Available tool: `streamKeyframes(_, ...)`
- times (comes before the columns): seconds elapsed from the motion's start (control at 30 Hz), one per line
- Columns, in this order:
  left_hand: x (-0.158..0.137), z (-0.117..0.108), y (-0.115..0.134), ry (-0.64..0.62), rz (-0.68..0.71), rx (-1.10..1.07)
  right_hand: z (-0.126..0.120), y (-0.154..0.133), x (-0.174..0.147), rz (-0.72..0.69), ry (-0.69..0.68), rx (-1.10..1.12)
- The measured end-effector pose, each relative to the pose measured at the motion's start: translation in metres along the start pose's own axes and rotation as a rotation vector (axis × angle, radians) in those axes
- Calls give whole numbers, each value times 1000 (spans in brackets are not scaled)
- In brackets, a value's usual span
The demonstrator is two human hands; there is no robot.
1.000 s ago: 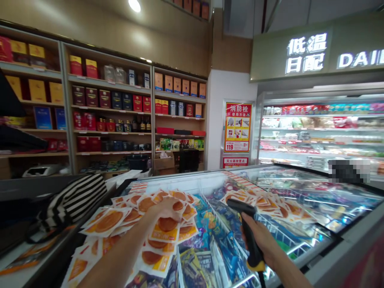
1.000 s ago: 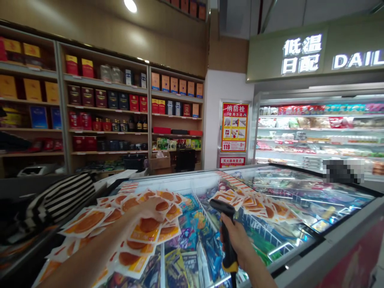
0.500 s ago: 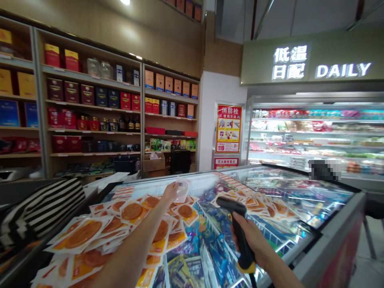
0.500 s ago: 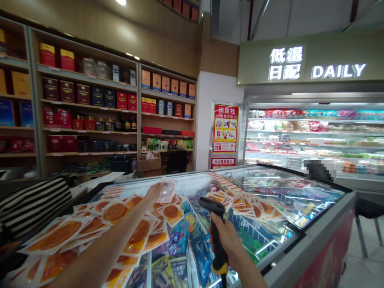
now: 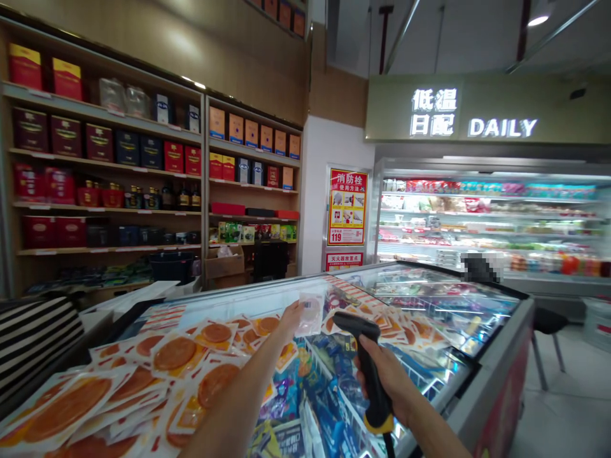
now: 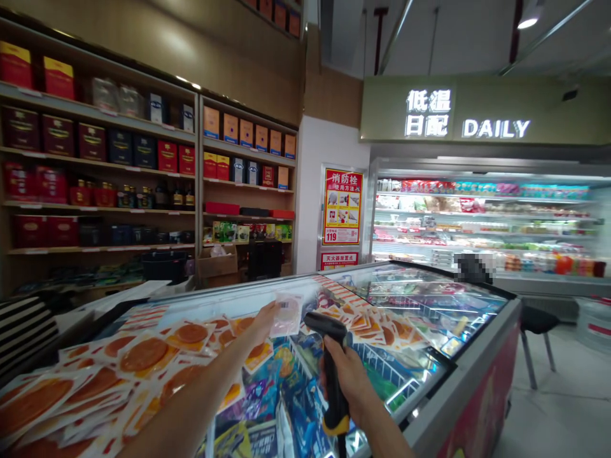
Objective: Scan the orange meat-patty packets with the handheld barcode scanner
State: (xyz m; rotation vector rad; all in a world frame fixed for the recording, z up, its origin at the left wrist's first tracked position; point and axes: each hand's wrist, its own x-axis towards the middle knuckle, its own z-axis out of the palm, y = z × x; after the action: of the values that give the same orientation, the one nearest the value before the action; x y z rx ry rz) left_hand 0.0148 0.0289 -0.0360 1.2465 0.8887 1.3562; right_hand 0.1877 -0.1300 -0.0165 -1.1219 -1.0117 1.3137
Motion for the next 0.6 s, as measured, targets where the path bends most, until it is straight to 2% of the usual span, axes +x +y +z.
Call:
streamKeyframes(0.17,7,8,-11,-35,8,-55,-5,-2,2,-12,10,3)
streamKeyframes(0.6,9,27,-16,-74,4,-147,-5,-5,4,-20,-2,23)
